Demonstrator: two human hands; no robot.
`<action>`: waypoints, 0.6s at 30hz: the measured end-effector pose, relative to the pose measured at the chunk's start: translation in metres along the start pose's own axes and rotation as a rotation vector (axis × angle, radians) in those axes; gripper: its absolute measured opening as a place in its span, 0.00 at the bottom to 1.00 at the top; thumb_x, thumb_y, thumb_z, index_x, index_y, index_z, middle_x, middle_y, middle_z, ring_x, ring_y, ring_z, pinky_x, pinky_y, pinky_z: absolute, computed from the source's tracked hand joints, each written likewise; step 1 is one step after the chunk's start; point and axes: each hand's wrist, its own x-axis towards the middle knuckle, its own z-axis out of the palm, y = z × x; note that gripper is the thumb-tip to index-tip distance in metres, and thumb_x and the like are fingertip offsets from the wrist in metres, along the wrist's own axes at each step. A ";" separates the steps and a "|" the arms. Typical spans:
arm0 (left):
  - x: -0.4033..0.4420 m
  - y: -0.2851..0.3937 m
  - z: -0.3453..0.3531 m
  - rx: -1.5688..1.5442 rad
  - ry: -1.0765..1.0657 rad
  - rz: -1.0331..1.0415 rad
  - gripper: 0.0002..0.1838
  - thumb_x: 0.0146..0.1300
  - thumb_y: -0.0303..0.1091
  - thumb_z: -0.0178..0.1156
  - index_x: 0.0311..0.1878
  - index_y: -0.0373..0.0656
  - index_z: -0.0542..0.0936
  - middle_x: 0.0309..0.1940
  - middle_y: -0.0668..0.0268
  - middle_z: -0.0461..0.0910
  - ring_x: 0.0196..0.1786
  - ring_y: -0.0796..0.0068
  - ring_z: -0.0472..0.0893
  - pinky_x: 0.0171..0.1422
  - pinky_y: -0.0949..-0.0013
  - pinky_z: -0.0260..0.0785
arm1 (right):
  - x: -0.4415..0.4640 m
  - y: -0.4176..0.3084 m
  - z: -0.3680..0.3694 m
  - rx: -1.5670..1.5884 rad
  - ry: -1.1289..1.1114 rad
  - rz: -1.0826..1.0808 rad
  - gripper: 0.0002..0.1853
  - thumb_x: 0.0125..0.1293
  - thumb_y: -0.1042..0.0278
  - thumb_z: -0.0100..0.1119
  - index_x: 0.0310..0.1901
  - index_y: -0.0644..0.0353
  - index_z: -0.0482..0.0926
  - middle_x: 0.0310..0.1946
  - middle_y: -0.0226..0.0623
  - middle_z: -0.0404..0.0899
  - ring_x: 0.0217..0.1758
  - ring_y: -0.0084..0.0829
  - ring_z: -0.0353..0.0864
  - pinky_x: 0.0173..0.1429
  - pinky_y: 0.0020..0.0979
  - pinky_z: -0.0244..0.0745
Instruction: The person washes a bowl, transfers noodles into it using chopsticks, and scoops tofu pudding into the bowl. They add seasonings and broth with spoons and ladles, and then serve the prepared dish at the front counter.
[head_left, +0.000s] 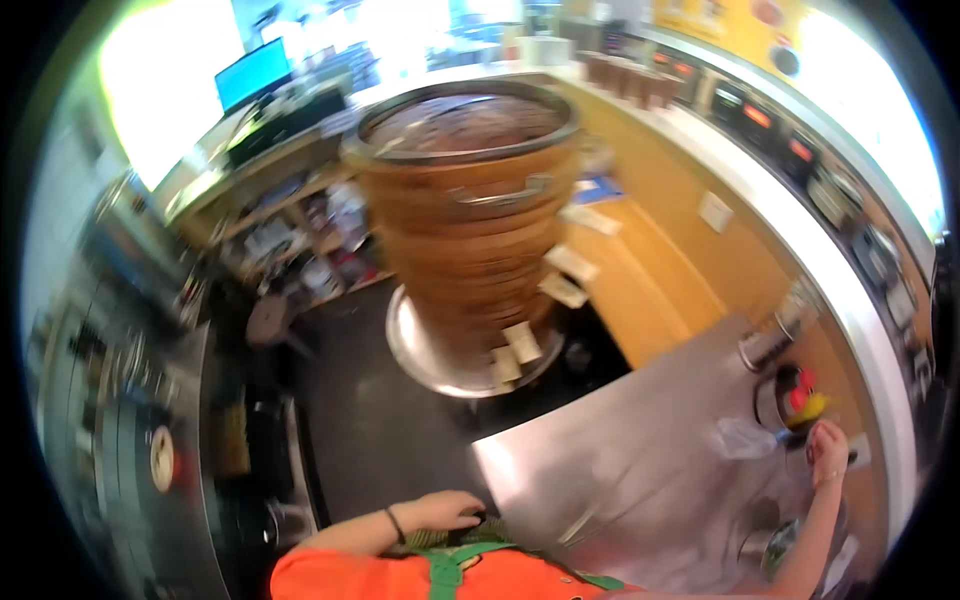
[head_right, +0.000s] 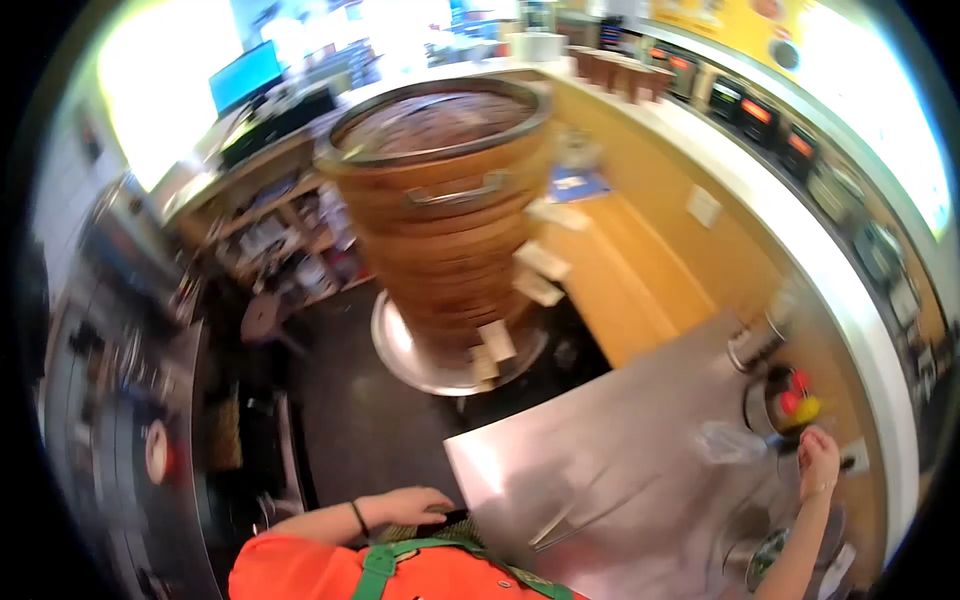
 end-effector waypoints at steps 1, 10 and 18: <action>-0.013 -0.009 0.006 -0.010 0.044 0.004 0.20 0.59 0.43 0.54 0.51 0.40 0.74 0.47 0.53 0.75 0.51 0.54 0.74 0.56 0.60 0.66 | -0.016 -0.020 0.048 -0.076 -0.184 -0.008 0.09 0.53 0.80 0.54 0.37 0.65 0.76 0.28 0.30 0.76 0.26 0.18 0.70 0.30 0.17 0.64; -0.236 -0.109 0.034 -0.182 0.651 -0.165 0.18 0.58 0.41 0.56 0.49 0.42 0.73 0.47 0.56 0.74 0.50 0.55 0.74 0.54 0.59 0.66 | -0.291 -0.061 0.586 -0.072 -1.285 0.303 0.11 0.56 0.78 0.59 0.42 0.67 0.76 0.39 0.40 0.79 0.41 0.28 0.78 0.43 0.24 0.73; -0.474 -0.183 0.068 -0.188 1.195 -0.511 0.19 0.58 0.40 0.55 0.49 0.38 0.74 0.47 0.55 0.74 0.51 0.54 0.73 0.54 0.59 0.66 | -0.641 -0.033 0.980 -0.193 -2.005 0.086 0.14 0.54 0.74 0.59 0.44 0.66 0.77 0.37 0.35 0.78 0.36 0.22 0.75 0.42 0.23 0.72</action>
